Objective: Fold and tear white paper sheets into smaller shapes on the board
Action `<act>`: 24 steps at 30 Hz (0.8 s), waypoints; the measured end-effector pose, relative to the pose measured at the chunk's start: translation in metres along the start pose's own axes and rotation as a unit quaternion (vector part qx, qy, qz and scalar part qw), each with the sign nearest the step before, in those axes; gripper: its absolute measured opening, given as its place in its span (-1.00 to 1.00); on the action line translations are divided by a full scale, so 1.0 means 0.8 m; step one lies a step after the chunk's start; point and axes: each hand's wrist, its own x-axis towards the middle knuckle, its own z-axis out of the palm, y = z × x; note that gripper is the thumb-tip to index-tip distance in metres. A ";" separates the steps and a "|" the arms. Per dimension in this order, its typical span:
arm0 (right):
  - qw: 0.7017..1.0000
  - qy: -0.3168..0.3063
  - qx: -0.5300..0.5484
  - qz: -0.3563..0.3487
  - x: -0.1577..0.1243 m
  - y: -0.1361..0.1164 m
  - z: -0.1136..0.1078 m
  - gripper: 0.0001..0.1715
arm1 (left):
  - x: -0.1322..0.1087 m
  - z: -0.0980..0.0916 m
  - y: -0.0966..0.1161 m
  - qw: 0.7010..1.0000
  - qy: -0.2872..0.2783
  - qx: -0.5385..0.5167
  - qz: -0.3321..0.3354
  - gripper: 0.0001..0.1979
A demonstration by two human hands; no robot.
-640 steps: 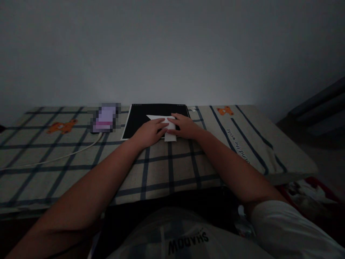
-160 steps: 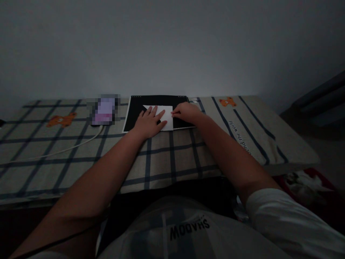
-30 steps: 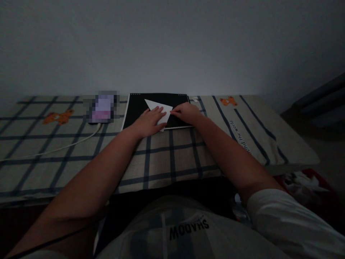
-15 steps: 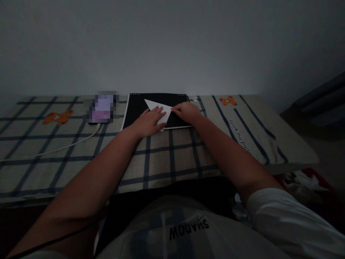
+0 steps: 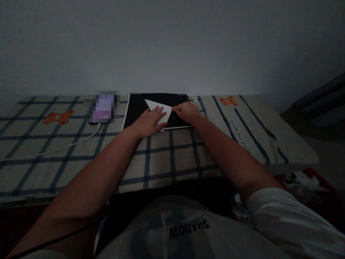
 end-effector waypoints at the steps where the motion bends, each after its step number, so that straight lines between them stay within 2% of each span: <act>1: 1.000 0.003 -0.002 0.001 0.000 0.000 0.000 -0.54 | 0.000 0.000 -0.001 1.000 0.001 -0.002 0.002 -0.33; 15: 1.000 0.013 -0.013 -0.017 -0.006 -0.003 0.000 -0.51 | 0.002 0.007 -0.006 1.000 0.009 0.001 0.010 -0.33; 20: 0.999 0.009 -0.033 -0.038 -0.009 -0.005 -0.003 -0.49 | -0.002 0.000 0.002 1.000 -0.004 0.009 -0.012 -0.36; 24: 0.998 -0.013 -0.048 -0.032 -0.010 -0.009 -0.007 -0.47 | -0.004 -0.004 0.008 0.998 0.022 0.005 -0.060 -0.28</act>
